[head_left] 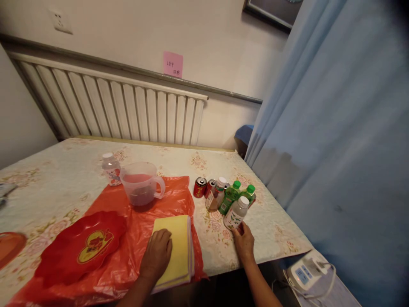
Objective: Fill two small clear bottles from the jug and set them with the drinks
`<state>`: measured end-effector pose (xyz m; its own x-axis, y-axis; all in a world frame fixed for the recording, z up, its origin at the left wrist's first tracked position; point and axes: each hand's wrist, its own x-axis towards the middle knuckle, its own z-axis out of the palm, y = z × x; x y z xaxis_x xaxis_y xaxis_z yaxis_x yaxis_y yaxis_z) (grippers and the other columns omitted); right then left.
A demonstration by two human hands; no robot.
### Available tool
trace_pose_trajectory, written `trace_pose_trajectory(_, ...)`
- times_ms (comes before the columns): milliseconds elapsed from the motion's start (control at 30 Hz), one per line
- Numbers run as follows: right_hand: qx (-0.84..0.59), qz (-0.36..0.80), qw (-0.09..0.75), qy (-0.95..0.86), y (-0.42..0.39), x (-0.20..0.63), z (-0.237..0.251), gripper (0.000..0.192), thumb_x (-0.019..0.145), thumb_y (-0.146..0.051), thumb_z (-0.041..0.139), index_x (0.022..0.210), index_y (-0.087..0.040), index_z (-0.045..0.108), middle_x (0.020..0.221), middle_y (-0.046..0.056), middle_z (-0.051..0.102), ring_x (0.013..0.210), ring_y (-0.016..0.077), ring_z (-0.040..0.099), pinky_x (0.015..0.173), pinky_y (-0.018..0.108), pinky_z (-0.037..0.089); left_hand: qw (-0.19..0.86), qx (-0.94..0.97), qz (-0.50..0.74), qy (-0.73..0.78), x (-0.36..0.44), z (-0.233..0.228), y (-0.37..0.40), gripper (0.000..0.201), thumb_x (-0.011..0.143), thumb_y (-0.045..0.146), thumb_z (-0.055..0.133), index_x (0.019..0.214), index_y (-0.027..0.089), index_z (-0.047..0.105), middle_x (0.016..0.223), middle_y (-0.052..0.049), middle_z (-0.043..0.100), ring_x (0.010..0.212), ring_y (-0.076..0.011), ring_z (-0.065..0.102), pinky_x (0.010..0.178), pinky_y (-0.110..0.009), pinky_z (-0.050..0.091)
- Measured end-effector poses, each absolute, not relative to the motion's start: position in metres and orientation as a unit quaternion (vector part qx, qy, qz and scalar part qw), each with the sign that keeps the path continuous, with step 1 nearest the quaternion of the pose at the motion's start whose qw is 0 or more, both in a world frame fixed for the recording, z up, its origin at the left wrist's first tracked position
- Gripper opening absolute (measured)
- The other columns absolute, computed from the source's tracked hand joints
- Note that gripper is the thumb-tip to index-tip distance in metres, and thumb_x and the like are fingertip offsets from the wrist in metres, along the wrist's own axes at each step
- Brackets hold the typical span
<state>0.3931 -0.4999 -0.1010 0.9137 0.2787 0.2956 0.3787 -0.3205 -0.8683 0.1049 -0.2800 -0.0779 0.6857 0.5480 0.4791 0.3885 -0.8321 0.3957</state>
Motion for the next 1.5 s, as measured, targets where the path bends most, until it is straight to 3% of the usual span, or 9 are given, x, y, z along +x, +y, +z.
trace_pose_trajectory(267,-0.812,-0.048,0.555,-0.174,-0.499,0.389,-0.099,0.057,0.069,-0.046,0.067,0.116,-0.012,0.064,0.107,0.014,0.071,0.091,0.0263,0.067,0.085,0.037,0.053,0.130,0.907,0.303,0.260,0.105,-0.075,-0.281,0.015,0.092,0.019,0.045,0.098,0.021,0.058,0.098,-0.006,0.062,0.095,-0.0250,0.057,0.089,-0.041,0.046)
trace_pose_trajectory(400,-0.817,-0.071,0.562,-0.110,-0.506,0.374,-0.099,0.060,0.074,-0.051,0.057,0.116,-0.008,0.061,0.103,0.018,0.071,0.091,0.0279,0.068,0.086,0.039,0.052,0.137,0.909,0.294,0.261,0.105,-0.072,-0.283,0.015,0.092,0.017,0.044,0.096,0.021,0.057,0.097,-0.007,0.061,0.094,-0.0248,0.056,0.088,-0.041,0.046)
trace_pose_trajectory(567,-0.817,-0.077,0.564,-0.088,-0.507,0.339,-0.098,0.047,0.076,-0.052,0.052,0.101,-0.014,0.066,0.097,0.016,0.072,0.089,0.0287,0.067,0.086,0.040,0.051,0.148,0.907,0.290,0.265,0.104,-0.070,-0.285,0.016,0.091,0.015,0.043,0.095,0.020,0.058,0.096,-0.007,0.060,0.093,-0.0248,0.055,0.088,-0.041,0.046)
trace_pose_trajectory(833,-0.764,0.039,0.574,-0.292,-0.446,0.267,-0.062,0.026,0.083,-0.039,0.050,0.085,-0.019,0.068,0.080,0.006,0.072,0.073,0.0211,0.065,0.069,0.029,0.050,0.216,0.887,0.295,0.281,0.101,-0.069,-0.290,0.020,0.091,0.014,0.040,0.093,0.020,0.058,0.097,-0.007,0.058,0.095,-0.0255,0.051,0.090,-0.043,0.043)
trace_pose_trajectory(1033,-0.705,0.100,0.569,-0.412,-0.382,0.217,-0.043,0.019,0.085,-0.027,0.048,0.086,-0.020,0.066,0.081,0.005,0.071,0.074,0.0190,0.065,0.070,0.027,0.050,0.244,0.875,0.306,0.284,0.100,-0.069,-0.289,0.025,0.092,0.015,0.035,0.089,0.021,0.059,0.093,-0.009,0.061,0.091,-0.0251,0.054,0.087,-0.044,0.046)
trace_pose_trajectory(1233,-0.703,0.090,0.498,-0.500,-0.350,0.191,-0.056,0.022,0.088,-0.019,0.043,0.082,-0.023,0.064,0.078,0.003,0.069,0.071,0.0186,0.064,0.067,0.027,0.050,0.296,0.842,0.334,0.302,0.082,-0.053,-0.276,0.023,0.092,0.020,0.036,0.086,0.024,0.058,0.085,-0.007,0.065,0.082,-0.0217,0.062,0.076,-0.036,0.052)
trace_pose_trajectory(1433,-0.707,-0.001,0.432,-0.560,-0.348,0.182,-0.074,0.017,0.090,-0.022,0.053,0.081,-0.026,0.066,0.077,0.001,0.066,0.075,0.0185,0.066,0.071,0.027,0.052,0.347,0.722,0.434,0.413,0.037,-0.007,-0.208,0.021,0.091,0.036,0.043,0.087,0.023,0.058,0.085,-0.005,0.065,0.083,-0.0234,0.063,0.080,-0.039,0.052)
trace_pose_trajectory(1500,-0.711,-0.005,0.427,-0.559,-0.347,0.178,-0.072,0.013,0.093,-0.028,0.056,0.089,-0.026,0.067,0.089,0.001,0.068,0.081,0.0171,0.066,0.076,0.029,0.054,0.344,0.688,0.457,0.447,0.027,0.001,-0.167,0.020,0.086,0.039,0.049,0.090,0.022,0.058,0.090,-0.006,0.066,0.088,-0.0251,0.064,0.085,-0.041,0.052)
